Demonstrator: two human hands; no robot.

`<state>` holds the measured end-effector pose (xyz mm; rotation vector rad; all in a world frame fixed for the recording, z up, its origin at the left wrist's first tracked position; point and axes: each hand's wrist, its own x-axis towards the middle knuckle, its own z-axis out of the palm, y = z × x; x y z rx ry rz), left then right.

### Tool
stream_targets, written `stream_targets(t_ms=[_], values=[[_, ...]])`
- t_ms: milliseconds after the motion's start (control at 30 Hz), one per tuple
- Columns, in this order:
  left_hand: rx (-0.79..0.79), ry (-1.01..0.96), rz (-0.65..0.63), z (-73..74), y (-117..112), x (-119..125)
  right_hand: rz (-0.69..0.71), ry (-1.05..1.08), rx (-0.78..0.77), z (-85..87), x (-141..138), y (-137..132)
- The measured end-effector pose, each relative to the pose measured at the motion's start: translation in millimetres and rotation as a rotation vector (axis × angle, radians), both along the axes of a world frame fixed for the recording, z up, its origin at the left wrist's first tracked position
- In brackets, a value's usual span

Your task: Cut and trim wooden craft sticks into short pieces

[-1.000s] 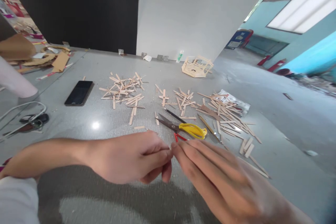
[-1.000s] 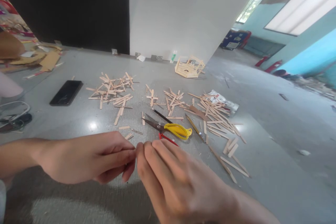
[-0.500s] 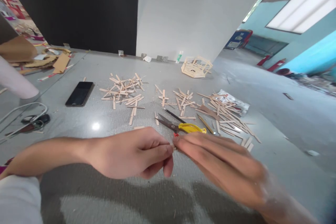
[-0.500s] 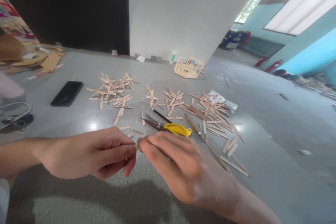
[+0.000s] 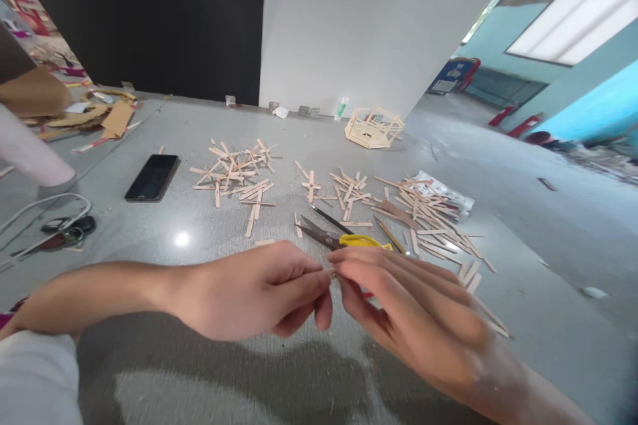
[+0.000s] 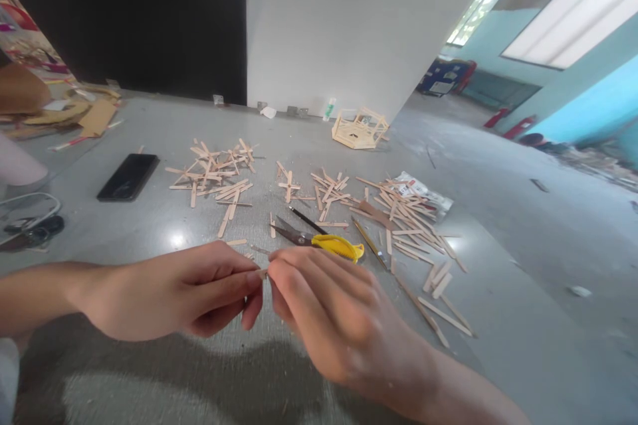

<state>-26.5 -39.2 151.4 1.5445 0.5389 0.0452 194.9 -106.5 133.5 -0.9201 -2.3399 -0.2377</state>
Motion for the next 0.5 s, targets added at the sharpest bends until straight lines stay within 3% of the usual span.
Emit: stream_targets(t_ms=[200,500], values=[[0.002,-0.019,0.019,2.6,-1.6,-1.3,-0.173,0.126,0.069,-4.8,2.4,4.2],[0.016,0.014,0.038,4.9,-0.9,-1.3,-0.298,0.147,0.081,-6.9,5.0,10.5]])
